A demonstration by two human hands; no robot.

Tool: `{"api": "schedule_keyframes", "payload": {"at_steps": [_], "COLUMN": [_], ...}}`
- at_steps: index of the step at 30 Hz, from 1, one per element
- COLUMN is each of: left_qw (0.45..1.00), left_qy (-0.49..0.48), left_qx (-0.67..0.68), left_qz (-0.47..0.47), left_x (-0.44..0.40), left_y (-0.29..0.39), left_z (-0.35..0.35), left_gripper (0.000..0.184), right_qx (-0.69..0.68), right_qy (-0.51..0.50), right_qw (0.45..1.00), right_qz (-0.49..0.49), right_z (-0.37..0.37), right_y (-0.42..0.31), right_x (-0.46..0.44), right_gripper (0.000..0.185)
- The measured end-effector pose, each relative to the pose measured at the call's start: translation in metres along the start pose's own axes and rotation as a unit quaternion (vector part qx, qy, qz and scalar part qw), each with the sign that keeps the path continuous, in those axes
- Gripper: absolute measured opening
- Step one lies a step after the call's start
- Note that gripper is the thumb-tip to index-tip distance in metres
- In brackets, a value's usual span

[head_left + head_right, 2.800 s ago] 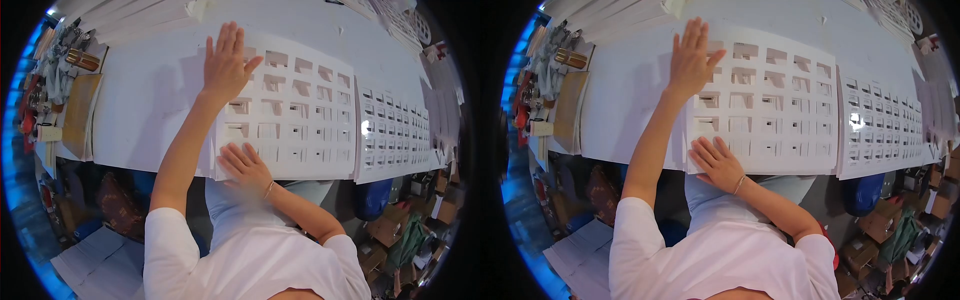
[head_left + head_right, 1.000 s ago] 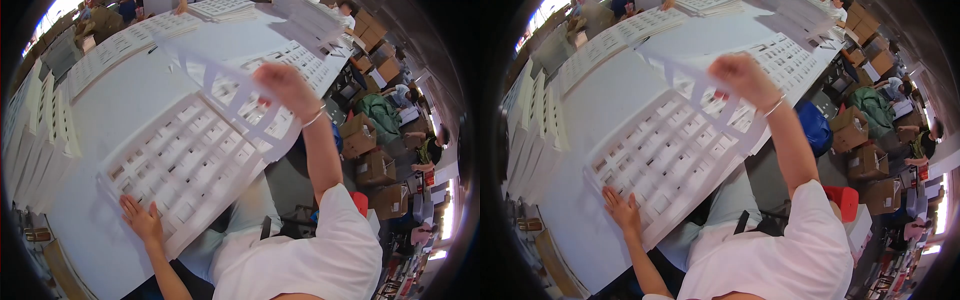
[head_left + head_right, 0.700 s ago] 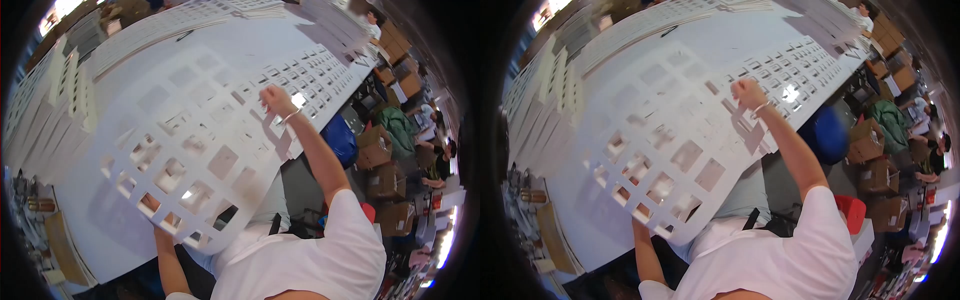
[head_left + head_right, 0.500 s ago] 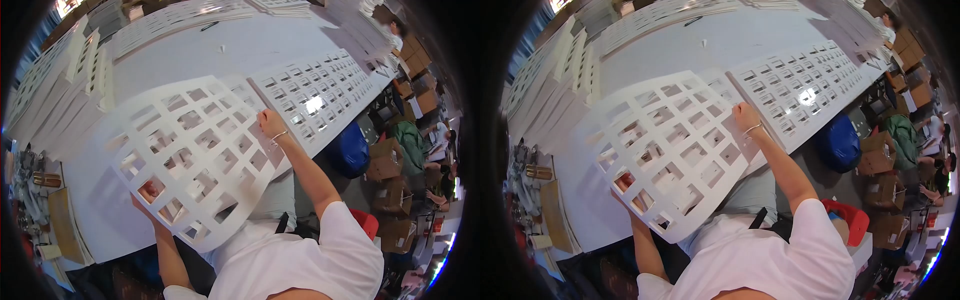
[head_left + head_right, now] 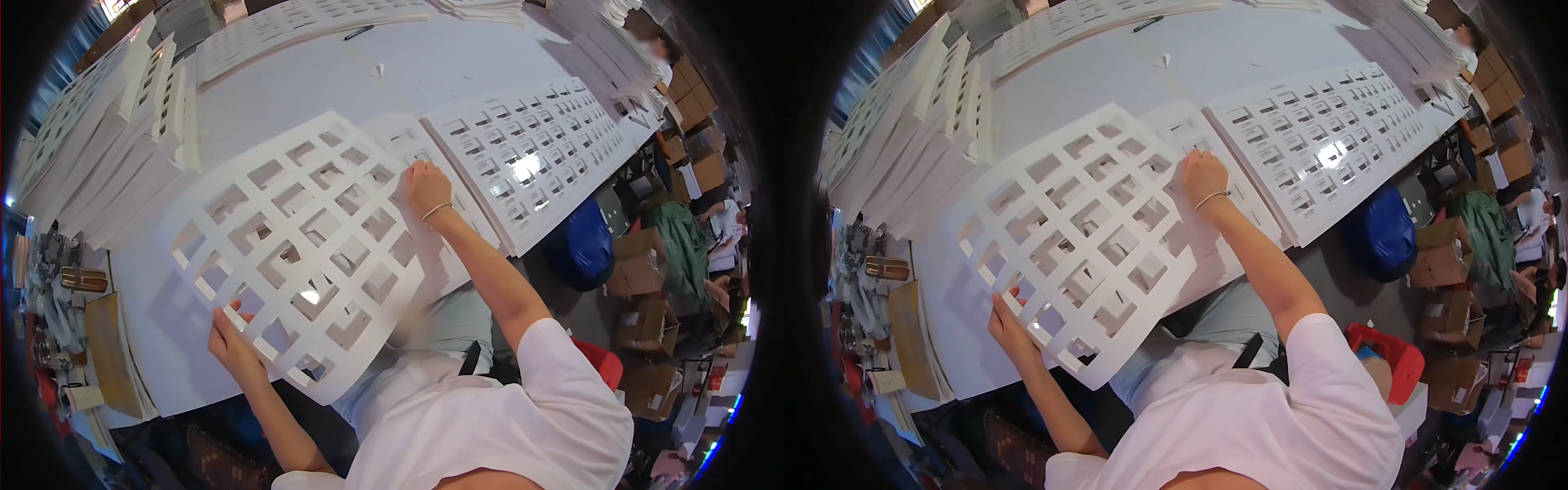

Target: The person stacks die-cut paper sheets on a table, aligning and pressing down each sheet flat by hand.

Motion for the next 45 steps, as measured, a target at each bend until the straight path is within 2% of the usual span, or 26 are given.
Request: {"api": "schedule_keyframes", "payload": {"at_steps": [3,6,8,10,11,13,15,18,19,22,23,26,29,30,33,34,37,39,41,43,45], "left_qw": [0.998,0.995,0.995,0.993,0.989,0.989,0.950,0.951,0.947,0.948,0.946,0.940,0.937,0.937,0.930,0.925,0.857,0.838,0.790,0.760,0.737], "left_qy": [0.000,-0.011,-0.050,-0.101,-0.134,-0.121,-0.078,-0.046,-0.039,-0.042,-0.038,-0.032,-0.023,-0.020,-0.035,-0.043,0.014,0.052,0.003,-0.043,-0.073], "left_qx": [0.019,0.092,0.073,0.033,0.003,-0.069,-0.285,-0.289,-0.293,-0.293,-0.297,-0.317,-0.327,-0.325,-0.349,-0.362,-0.468,-0.468,-0.437,-0.430,-0.477], "left_qz": [-0.052,-0.029,-0.042,-0.058,-0.067,-0.055,-0.104,-0.101,-0.124,-0.121,-0.120,-0.117,-0.125,-0.125,-0.111,-0.103,-0.213,-0.275,-0.430,-0.486,-0.473], "left_x": [0.001,0.004,0.001,-0.009,-0.016,-0.034,-0.061,-0.060,-0.060,-0.061,-0.061,-0.058,-0.058,-0.057,-0.056,-0.056,-0.051,-0.051,-0.065,-0.079,-0.110], "left_y": [0.019,0.037,0.043,0.042,0.036,0.011,-0.034,-0.042,-0.041,-0.041,-0.040,-0.042,-0.042,-0.040,-0.037,-0.035,-0.009,0.031,0.038,0.032,-0.004], "left_z": [-0.001,0.000,-0.010,-0.026,-0.039,-0.064,-0.073,-0.078,-0.078,-0.079,-0.080,-0.080,-0.082,-0.083,-0.084,-0.084,-0.086,-0.093,-0.113,-0.134,-0.151], "left_gripper": [0.051,0.049,0.048,0.048,0.048,0.045,0.045,0.047,0.048,0.049,0.049,0.049,0.050,0.050,0.046,0.045,0.036,0.044,0.058,0.064,0.068], "right_qx": [-0.149,-0.253,-0.227,-0.281,-0.271,-0.219,-0.134,0.034,0.036,0.088,0.076,-0.047,-0.251,-0.261,-0.246,-0.235,-0.220,-0.240,-0.268,-0.289,-0.311], "right_qy": [-0.078,-0.066,0.009,-0.017,-0.010,-0.002,0.003,-0.037,-0.092,0.071,0.039,0.072,-0.070,-0.135,-0.245,-0.251,-0.258,-0.252,-0.233,-0.189,-0.193], "right_qw": [0.977,0.960,0.972,0.957,0.959,0.972,0.987,0.996,0.987,0.992,0.996,0.975,0.911,0.859,0.816,0.816,0.818,0.824,0.821,0.829,0.817], "right_qz": [-0.134,-0.097,0.063,-0.065,-0.076,-0.089,-0.090,-0.079,-0.130,0.053,0.022,0.206,0.318,0.419,0.463,0.464,0.464,0.448,0.447,0.440,0.446], "right_z": [0.009,0.030,0.051,0.068,0.070,0.068,0.049,0.039,0.039,0.058,0.065,0.100,0.098,0.091,0.050,0.039,0.020,0.021,0.014,0.007,0.004], "right_y": [0.013,0.027,0.043,0.070,0.082,0.103,0.119,0.101,0.097,0.063,0.048,-0.050,-0.149,-0.179,-0.213,-0.210,-0.203,-0.204,-0.200,-0.199,-0.200], "right_x": [-0.004,-0.007,-0.007,-0.009,-0.008,-0.003,0.007,0.025,0.028,0.034,0.033,0.051,0.123,0.155,0.222,0.229,0.234,0.235,0.240,0.249,0.252], "right_gripper": [0.032,0.038,0.041,0.040,0.042,0.042,0.041,0.042,0.040,0.042,0.048,0.051,0.061,0.068,0.072,0.073,0.074,0.073,0.069,0.068,0.067]}}
Point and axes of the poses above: each hand's wrist, its own x-axis away from the middle knuckle, its own z-axis out of the back of the hand, y = z × x, the point moved 7 cm from there along -x, towards the middle knuckle, and after that the axes turned 2 degrees about -x, right-handed, at the moved point
